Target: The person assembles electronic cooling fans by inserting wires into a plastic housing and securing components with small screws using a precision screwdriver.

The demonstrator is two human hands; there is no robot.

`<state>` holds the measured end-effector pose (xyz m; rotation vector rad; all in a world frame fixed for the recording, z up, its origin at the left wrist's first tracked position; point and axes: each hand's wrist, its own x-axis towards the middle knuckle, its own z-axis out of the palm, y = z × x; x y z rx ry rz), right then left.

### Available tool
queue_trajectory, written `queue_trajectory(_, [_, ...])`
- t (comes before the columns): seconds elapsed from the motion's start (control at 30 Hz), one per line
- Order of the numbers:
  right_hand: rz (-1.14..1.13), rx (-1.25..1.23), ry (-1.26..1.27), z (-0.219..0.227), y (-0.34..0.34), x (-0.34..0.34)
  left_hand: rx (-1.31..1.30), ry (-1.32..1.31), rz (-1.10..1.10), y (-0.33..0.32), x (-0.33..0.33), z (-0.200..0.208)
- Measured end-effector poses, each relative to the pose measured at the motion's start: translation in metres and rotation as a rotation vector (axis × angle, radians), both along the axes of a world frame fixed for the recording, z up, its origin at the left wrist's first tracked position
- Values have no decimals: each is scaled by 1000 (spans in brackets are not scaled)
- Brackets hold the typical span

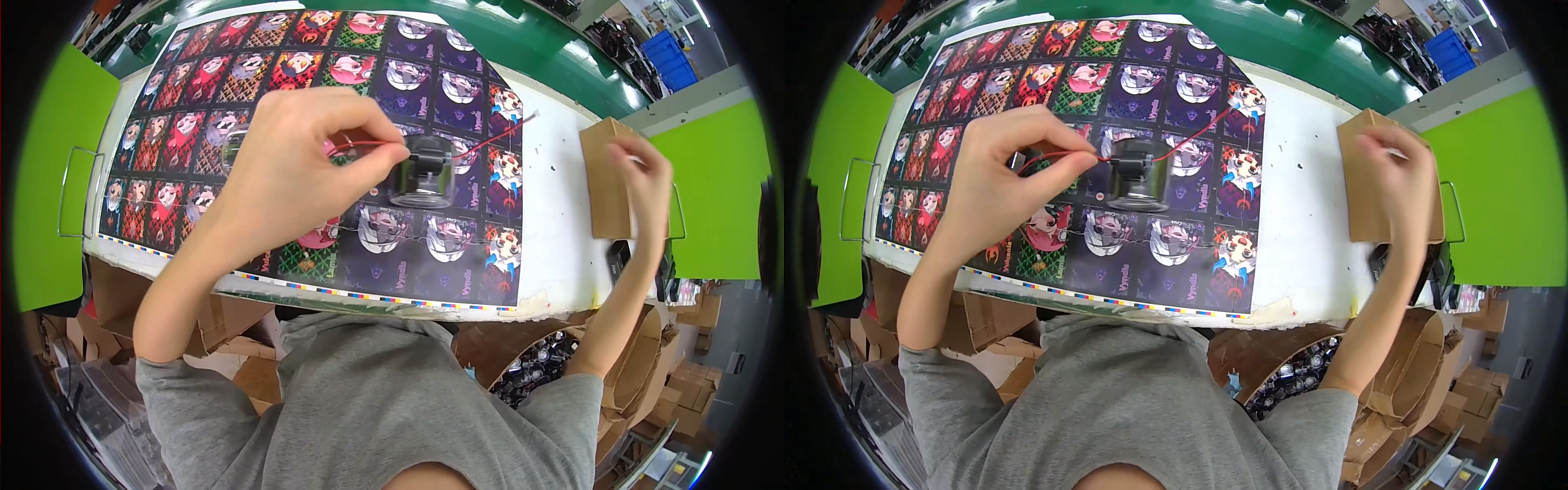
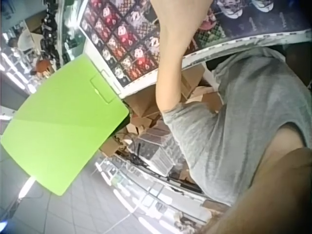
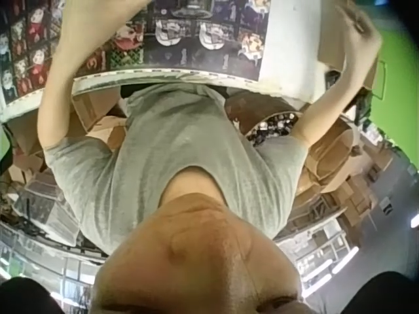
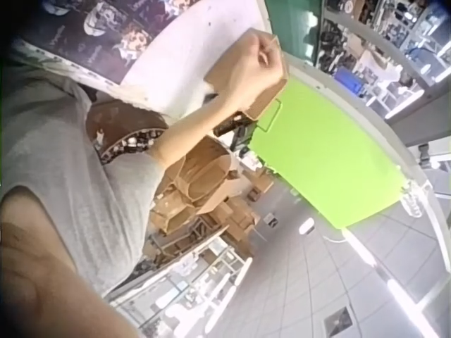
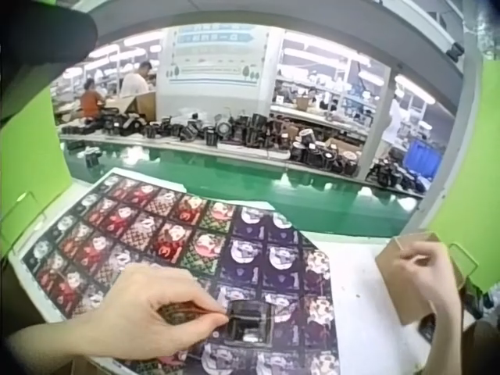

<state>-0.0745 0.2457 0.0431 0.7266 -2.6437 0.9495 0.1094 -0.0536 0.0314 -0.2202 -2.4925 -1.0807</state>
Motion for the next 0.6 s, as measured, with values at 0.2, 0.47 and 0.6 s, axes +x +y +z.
queue_trajectory(0.2, [321, 184, -26, -38, -69, 31, 663, -130, -63, 5, 5, -14])
queue_trajectory(0.47, [399, 170, -86, -61, -72, 28, 1071, -331, -180, 12, 6, -16])
queue_trajectory(0.6, [428, 191, -62, -60, -68, 28, 1079, -408, -261, 23, -4, -13])
